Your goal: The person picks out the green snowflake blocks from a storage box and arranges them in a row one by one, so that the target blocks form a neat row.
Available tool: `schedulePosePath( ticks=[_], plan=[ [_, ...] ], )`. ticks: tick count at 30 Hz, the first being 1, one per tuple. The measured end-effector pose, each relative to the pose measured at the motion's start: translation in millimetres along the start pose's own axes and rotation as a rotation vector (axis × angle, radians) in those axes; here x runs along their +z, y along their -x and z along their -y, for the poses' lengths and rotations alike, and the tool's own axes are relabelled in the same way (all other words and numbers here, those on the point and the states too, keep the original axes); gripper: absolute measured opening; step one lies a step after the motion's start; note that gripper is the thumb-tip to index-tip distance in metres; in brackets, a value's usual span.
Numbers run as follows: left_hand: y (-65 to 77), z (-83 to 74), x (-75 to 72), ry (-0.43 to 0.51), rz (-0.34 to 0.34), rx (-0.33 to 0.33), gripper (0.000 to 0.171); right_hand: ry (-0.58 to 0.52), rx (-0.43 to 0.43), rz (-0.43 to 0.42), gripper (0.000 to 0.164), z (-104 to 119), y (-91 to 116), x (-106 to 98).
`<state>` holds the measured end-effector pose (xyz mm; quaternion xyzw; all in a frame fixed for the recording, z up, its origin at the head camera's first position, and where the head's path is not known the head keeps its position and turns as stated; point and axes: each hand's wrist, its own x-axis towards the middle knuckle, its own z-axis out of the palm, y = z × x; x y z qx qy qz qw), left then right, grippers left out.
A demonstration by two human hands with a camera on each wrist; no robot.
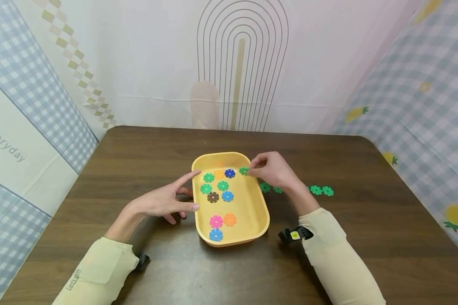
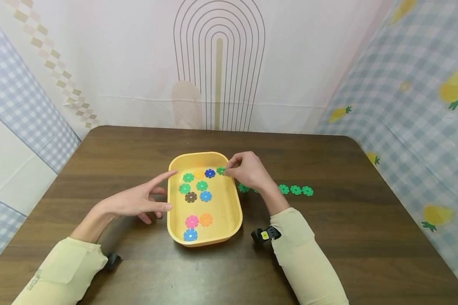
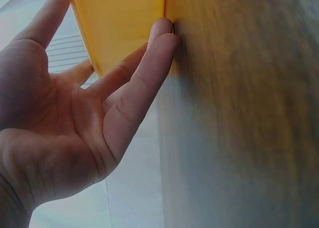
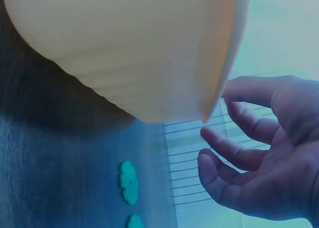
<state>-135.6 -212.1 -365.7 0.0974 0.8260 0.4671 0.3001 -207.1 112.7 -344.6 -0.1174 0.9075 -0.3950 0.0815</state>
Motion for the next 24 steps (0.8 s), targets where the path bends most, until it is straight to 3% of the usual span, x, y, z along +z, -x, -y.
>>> schedulePosePath(
  ticks=[7,17,24],
  plan=[
    [0.1,-0.7,0.3,-0.006,-0.006,-0.006,0.098,-0.104,0.035,-0.058,0.013,-7,2,-4],
    [-1.4,0.8,0.8,-0.007,-0.011,-0.010,0.099,-0.166,0.056,-0.105,0.019,-18,5,-8],
    [-1.1,0.2,0.6,0.001,-0.008,-0.018,0.099,-0.193,-0.006,-0.096,0.022,-28,8,-12]
  ],
)
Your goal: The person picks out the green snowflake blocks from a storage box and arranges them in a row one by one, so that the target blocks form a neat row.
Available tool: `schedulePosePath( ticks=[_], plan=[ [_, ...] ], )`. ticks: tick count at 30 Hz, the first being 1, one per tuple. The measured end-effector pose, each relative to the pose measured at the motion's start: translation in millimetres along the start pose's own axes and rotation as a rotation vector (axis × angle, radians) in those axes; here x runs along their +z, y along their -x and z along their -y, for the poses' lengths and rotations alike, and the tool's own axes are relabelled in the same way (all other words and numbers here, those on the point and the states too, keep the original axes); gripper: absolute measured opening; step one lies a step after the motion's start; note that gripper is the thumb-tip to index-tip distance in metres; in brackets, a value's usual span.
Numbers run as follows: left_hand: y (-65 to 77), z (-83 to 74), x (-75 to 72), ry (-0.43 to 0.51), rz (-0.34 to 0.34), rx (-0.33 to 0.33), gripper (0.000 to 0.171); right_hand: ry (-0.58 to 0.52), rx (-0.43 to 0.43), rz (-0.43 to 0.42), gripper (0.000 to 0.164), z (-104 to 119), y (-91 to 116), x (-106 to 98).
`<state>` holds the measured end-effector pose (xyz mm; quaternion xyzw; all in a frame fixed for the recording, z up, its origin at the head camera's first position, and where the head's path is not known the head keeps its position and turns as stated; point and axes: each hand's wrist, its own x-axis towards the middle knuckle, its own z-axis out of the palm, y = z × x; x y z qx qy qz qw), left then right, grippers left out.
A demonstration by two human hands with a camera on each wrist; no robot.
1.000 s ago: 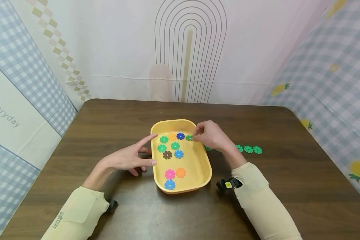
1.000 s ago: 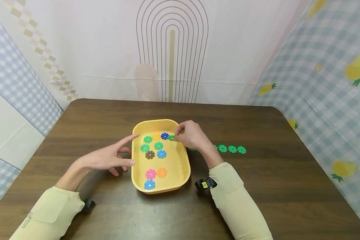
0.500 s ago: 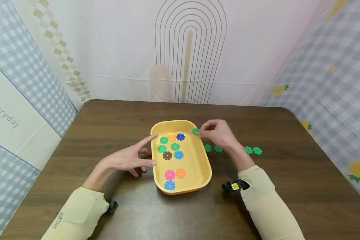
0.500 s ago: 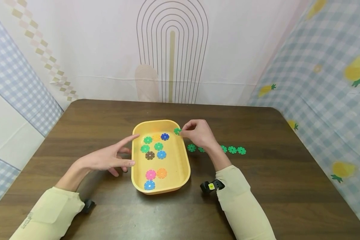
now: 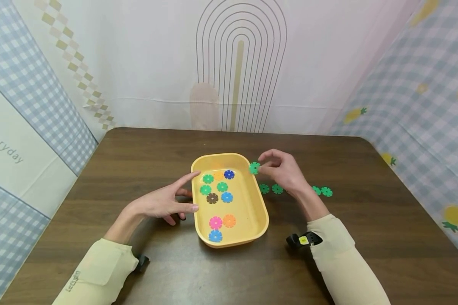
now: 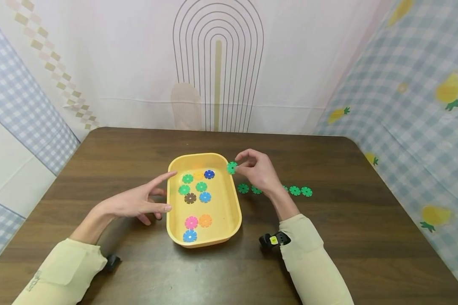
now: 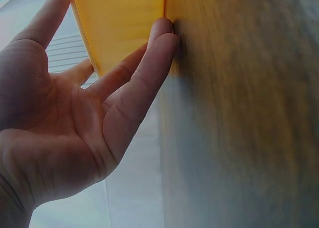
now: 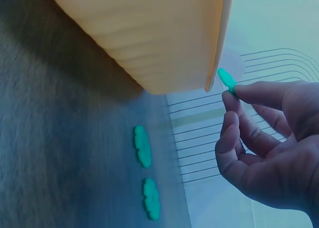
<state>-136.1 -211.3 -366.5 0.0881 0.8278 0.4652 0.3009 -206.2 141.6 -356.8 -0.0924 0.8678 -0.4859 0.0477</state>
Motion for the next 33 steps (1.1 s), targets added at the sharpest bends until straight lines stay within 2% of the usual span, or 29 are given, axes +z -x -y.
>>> schedulePosePath(
  ticks=[5,11,25,33],
  plan=[
    [-0.1,0.6,0.1,-0.001,0.002,0.007,0.099,0.010,-0.034,0.004,0.018,-5,3,-3],
    [-1.0,1.4,-0.7,0.001,0.010,0.043,0.098,0.010,-0.056,0.007,0.022,-11,6,-9],
    [-0.6,0.2,-0.2,0.001,0.008,0.045,0.099,-0.036,0.008,-0.031,0.028,-25,16,-23],
    [1.5,1.8,1.9,0.006,0.007,0.045,0.100,-0.020,0.009,-0.060,0.027,-38,24,-33]
  ],
)
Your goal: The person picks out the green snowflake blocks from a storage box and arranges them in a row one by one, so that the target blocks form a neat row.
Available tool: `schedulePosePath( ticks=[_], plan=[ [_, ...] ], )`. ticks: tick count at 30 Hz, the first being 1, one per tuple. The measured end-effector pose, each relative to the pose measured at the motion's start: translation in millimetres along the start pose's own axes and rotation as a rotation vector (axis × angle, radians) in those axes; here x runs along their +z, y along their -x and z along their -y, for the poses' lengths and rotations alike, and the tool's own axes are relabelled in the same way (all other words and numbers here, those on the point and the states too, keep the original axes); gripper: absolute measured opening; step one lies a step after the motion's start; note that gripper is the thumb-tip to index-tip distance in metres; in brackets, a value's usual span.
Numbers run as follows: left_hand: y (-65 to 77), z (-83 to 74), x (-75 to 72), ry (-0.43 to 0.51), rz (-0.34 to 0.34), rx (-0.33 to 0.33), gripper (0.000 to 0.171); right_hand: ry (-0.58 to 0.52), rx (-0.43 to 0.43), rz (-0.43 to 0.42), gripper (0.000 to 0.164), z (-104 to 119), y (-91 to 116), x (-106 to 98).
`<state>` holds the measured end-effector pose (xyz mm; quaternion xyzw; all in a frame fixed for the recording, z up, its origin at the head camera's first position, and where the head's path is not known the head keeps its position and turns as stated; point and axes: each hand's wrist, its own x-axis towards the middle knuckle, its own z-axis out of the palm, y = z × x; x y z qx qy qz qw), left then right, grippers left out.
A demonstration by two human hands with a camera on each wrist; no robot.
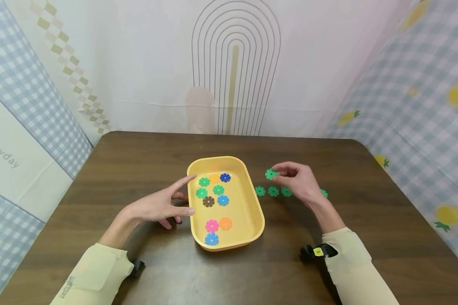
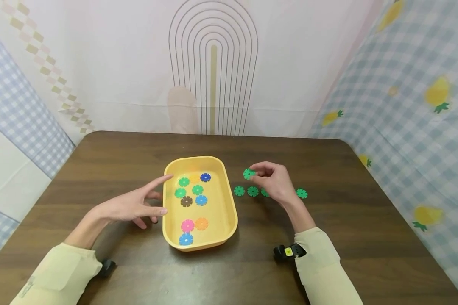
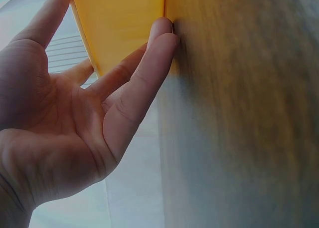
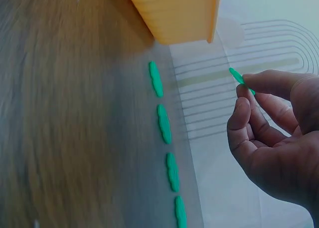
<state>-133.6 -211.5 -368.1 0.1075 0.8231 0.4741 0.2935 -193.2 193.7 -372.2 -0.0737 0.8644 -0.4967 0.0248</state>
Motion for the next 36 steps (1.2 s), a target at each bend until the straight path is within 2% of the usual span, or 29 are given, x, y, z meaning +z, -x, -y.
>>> schedulePosePath(
  ticks=[7,15,25,36],
  plan=[
    [0.5,1.7,1.2,-0.001,-0.005,-0.007,0.099,0.024,0.011,-0.019,0.031,-14,12,-17],
    [1.8,2.1,0.8,-0.004,-0.009,-0.013,0.099,0.012,0.047,-0.055,0.040,-35,27,-49],
    [0.2,1.8,-1.6,-0.001,0.003,-0.005,0.099,0.033,0.069,-0.137,0.038,-58,38,-86],
    [-0.2,1.2,-2.3,-0.005,0.010,-0.001,0.099,0.118,0.131,-0.161,0.041,-76,44,-109]
  ],
)
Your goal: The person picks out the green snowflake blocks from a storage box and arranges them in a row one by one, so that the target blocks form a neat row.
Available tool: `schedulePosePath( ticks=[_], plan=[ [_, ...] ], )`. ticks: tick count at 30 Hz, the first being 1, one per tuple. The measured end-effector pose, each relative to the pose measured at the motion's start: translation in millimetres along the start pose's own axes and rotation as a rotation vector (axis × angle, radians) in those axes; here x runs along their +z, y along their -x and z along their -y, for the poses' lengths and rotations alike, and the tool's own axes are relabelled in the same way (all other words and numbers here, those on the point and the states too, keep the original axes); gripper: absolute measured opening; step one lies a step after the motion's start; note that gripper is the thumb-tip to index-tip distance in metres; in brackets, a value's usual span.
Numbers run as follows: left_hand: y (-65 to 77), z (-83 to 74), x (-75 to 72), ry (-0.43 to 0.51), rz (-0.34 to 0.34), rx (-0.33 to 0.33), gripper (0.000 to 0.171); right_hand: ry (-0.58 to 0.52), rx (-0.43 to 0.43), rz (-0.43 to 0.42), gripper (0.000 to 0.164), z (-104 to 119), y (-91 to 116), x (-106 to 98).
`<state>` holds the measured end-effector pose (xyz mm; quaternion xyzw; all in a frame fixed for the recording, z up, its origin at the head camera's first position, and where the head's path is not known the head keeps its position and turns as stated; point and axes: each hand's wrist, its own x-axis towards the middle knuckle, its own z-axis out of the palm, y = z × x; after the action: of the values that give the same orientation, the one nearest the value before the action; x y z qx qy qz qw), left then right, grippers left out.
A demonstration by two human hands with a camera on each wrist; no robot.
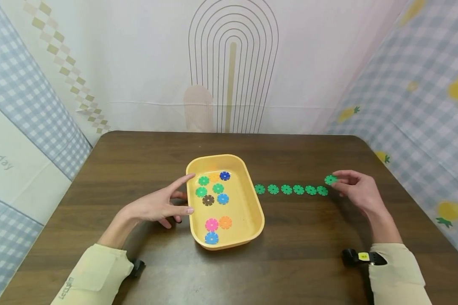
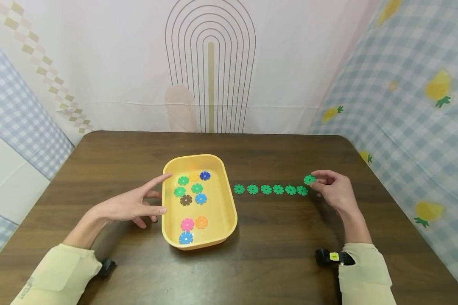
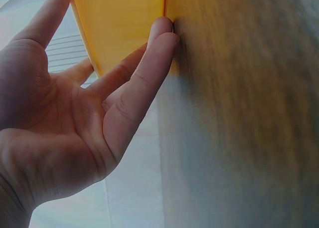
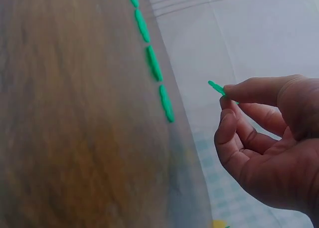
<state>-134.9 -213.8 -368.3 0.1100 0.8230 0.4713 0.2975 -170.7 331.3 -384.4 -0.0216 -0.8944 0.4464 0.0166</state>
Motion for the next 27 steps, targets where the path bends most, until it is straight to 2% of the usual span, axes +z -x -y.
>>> schedulePosePath(
  ticks=[27],
  plan=[
    [-0.7,0.1,-0.1,-0.008,0.001,-0.006,0.099,0.061,0.063,0.033,0.039,-26,-4,-6]
  ],
)
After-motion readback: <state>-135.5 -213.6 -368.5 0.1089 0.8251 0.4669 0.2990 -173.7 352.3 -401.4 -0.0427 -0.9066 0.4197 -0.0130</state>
